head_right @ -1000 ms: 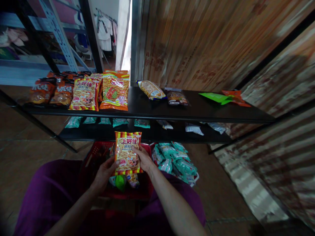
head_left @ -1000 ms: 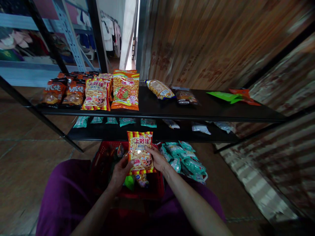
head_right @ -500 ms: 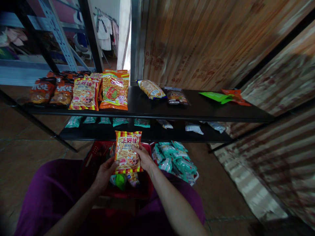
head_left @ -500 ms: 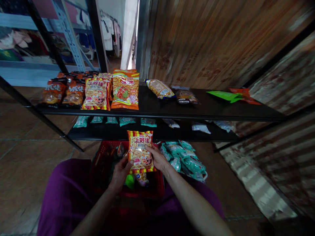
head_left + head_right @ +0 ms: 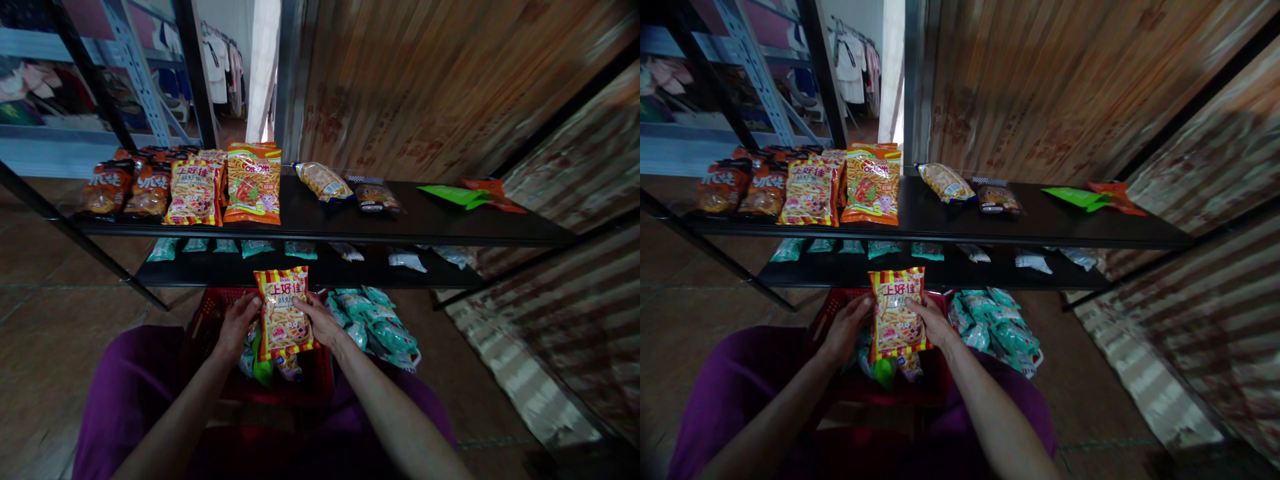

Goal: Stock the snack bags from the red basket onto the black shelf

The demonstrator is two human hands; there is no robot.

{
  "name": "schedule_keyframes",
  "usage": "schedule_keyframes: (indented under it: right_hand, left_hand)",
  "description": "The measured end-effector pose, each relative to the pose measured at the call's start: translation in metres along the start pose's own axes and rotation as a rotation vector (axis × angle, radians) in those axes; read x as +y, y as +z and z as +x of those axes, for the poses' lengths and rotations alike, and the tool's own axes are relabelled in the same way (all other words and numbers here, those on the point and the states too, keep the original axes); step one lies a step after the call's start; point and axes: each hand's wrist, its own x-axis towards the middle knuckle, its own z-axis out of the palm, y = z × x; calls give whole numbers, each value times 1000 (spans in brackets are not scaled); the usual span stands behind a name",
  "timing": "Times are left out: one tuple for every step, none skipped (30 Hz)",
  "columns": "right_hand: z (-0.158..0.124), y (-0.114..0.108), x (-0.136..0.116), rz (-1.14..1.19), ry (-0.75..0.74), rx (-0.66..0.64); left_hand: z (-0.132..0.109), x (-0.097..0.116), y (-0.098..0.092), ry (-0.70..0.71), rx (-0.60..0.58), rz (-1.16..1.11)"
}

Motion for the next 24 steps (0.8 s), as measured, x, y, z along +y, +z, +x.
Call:
schedule_keyframes:
  right_hand:
    - [-1, 1, 0, -17, 10, -18]
    - [-1, 1, 0, -34, 20, -35]
    - [-2, 2, 1, -50, 29, -47]
    - [-2, 3, 1, -65, 37, -58]
    - [-2, 3, 1, -79, 45, -67]
    - [-3, 4, 2, -90, 51, -72]
    - [-3, 4, 2, -102, 53, -77]
    - [-3, 4, 2, -113, 51, -84]
    - [-3, 3, 2, -125, 48, -93]
    - [-4, 3, 3, -137, 45, -105]
    - [-4, 3, 3, -148, 45, -118]
    - [-4, 2, 3, -156, 45, -131]
    - [-4, 2, 4, -161, 45, -142]
    - [-4, 2, 4, -161, 46, -149]
    - [-5, 2, 5, -159, 47, -152]
    - [-5, 2, 6, -156, 46, -153]
    - [-5, 2, 6, -155, 45, -152]
    - [-5, 2, 7, -157, 44, -149]
    - [-4, 2, 8, -157, 44, -145]
    - [-4, 2, 9, -153, 45, -139]
    - [-3, 2, 10, -146, 46, -131]
    - [-2, 1, 10, -138, 44, -122]
    - [0, 0, 10, -130, 37, -102]
    - [2, 0, 10, -123, 20, -72]
  left_hand:
    - [7, 9, 2, 42, 3, 11]
    - [14, 18, 4, 68, 28, 15]
    - [20, 25, 5, 69, 56, 17]
    - [26, 31, 6, 53, 67, 27]
    - [31, 36, 6, 27, 64, 47]
    - [35, 38, 5, -1, 41, 77]
    - [38, 39, 3, -22, 9, 111]
    - [40, 38, 2, -34, -22, 142]
    - [41, 36, 0, -35, -37, 164]
    - [42, 34, -1, -27, -36, 178]
    - [42, 32, -2, -13, -20, 186]
    - [41, 30, -3, 3, 8, 195]
    - [40, 28, -3, 19, 41, 205]
    - [40, 26, -2, 33, 74, 215]
    - [39, 25, -2, 45, 103, 222]
    - [38, 24, -1, 53, 125, 225]
    - [38, 24, 0, 60, 140, 223]
    - [38, 24, 0, 64, 147, 220]
    - [37, 24, 1, 66, 147, 219]
    - [37, 25, 1, 67, 142, 223]
    - [36, 26, 1, 67, 131, 232]
    - [36, 27, 1, 64, 114, 243]
    - [35, 28, 1, 59, 93, 256]
    - [35, 29, 1, 54, 71, 268]
